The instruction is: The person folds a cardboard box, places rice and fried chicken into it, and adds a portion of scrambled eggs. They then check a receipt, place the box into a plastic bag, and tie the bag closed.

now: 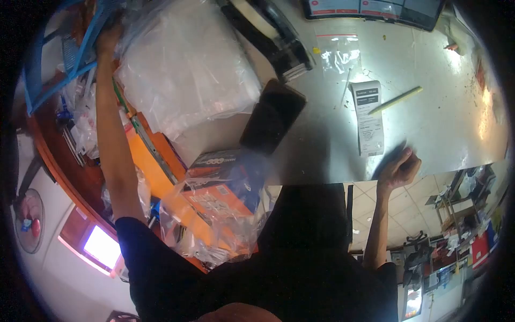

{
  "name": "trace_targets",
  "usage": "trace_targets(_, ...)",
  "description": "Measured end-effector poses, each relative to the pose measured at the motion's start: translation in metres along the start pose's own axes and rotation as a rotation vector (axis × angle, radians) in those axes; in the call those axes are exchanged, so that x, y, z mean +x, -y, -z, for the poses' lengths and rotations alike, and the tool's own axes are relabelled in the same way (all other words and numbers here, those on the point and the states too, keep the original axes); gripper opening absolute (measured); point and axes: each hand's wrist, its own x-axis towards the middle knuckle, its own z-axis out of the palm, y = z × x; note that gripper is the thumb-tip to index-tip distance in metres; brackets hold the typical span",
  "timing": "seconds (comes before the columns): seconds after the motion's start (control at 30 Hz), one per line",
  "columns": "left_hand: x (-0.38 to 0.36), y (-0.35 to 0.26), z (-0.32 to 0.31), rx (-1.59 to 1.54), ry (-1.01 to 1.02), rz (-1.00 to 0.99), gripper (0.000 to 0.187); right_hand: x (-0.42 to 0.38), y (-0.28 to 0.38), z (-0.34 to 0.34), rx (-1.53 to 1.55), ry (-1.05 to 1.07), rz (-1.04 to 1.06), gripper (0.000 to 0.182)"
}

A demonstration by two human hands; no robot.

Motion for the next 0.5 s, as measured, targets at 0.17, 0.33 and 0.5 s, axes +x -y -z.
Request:
trace_targets(0.17,-0.023,-0.097,0.059,-0.271,0.112,0.039,0.048,0.003,0.002,0.004,0.018,0.021,-0.016,0.025)
trace_targets(0.33,-0.045,-0.082,0.071,0.118,-0.065,-0.404,0.034,0.001,0.015,0.001,0.043,0.022,-0.106,0.024)
trace_targets(0.5,-0.015,-0.027,0.027,-0.082,-0.075,-0.055,0.035,0.0,-0.008,0.001,0.024,0.036,-0.075,0.021)
